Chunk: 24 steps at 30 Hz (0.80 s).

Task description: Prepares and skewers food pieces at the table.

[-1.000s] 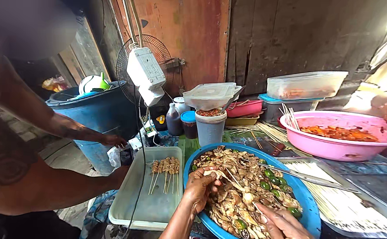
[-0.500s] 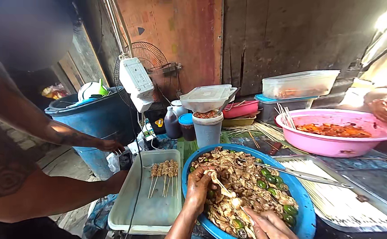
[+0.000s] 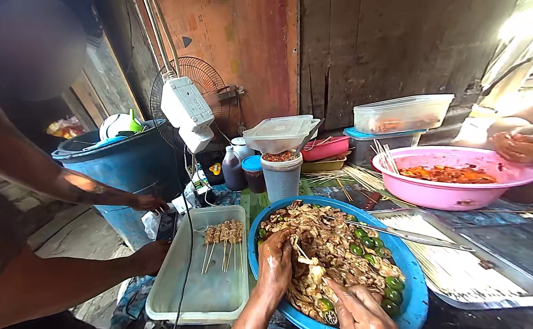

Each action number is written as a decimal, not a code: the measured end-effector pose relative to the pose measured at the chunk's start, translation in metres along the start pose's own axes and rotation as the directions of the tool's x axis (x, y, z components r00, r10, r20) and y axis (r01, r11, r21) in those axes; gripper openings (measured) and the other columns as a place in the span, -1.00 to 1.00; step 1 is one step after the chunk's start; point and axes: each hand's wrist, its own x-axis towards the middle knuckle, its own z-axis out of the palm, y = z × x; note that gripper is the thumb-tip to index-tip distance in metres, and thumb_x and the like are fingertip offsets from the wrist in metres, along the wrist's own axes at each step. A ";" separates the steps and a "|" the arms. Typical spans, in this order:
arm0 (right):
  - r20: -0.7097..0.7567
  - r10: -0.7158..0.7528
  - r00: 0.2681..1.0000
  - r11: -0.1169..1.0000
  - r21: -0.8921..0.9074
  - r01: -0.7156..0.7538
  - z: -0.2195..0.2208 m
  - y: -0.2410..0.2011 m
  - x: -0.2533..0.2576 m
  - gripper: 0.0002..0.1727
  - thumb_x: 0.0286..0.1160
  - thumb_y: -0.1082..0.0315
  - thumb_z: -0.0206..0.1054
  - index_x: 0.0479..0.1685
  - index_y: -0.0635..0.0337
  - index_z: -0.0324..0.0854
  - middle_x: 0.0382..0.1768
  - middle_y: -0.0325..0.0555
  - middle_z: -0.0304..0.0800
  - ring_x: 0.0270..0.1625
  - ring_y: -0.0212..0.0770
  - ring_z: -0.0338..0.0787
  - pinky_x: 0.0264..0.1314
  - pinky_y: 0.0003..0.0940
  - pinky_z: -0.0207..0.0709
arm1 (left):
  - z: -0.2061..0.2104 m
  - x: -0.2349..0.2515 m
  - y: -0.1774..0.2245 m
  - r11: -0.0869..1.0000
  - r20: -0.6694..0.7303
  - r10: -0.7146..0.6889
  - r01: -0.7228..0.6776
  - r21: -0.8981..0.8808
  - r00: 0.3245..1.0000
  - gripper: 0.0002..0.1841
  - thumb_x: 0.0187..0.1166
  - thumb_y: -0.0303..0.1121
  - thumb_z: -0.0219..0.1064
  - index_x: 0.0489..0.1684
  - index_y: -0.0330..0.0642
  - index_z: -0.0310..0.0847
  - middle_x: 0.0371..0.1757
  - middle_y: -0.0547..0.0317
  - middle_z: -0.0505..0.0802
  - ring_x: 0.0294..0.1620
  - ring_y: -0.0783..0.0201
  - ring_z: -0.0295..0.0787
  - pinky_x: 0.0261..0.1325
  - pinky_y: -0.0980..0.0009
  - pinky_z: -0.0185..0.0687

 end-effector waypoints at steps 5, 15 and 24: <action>-0.045 0.001 0.999 0.999 0.039 0.001 0.009 -0.001 0.009 -0.63 0.41 0.65 0.20 0.10 0.40 0.84 -0.24 0.29 0.75 -0.26 0.10 0.80 -0.12 -0.07 0.71 | 0.003 0.001 0.001 0.985 0.000 0.151 -0.150 0.089 0.989 -0.71 0.55 -0.59 0.17 0.00 -0.37 0.85 -0.06 -0.06 0.94 0.04 0.23 0.90 0.27 0.37 0.71; -0.083 0.186 0.979 0.973 0.156 -0.171 -0.016 0.033 0.025 -0.63 0.52 0.58 0.15 0.16 0.36 0.81 -0.03 0.25 0.85 -0.05 0.04 0.84 0.08 -0.05 0.69 | 0.021 0.017 0.028 0.779 0.494 -0.318 0.520 -0.350 0.809 -0.53 0.69 -0.54 0.08 0.59 -0.35 0.18 0.30 -0.08 0.75 0.19 0.25 0.79 0.27 0.30 0.71; -0.106 0.322 0.941 0.901 0.338 -0.271 -0.022 0.047 0.019 -0.66 0.56 0.54 0.16 0.15 0.33 0.79 -0.02 0.09 0.82 -0.34 -0.37 0.69 -0.27 -0.44 0.59 | 0.035 0.010 0.041 0.675 0.642 -0.361 0.664 -0.321 0.677 -0.77 0.70 -0.58 0.17 0.22 -0.43 0.57 -0.20 0.15 0.82 -0.33 0.40 0.75 -0.20 0.48 0.72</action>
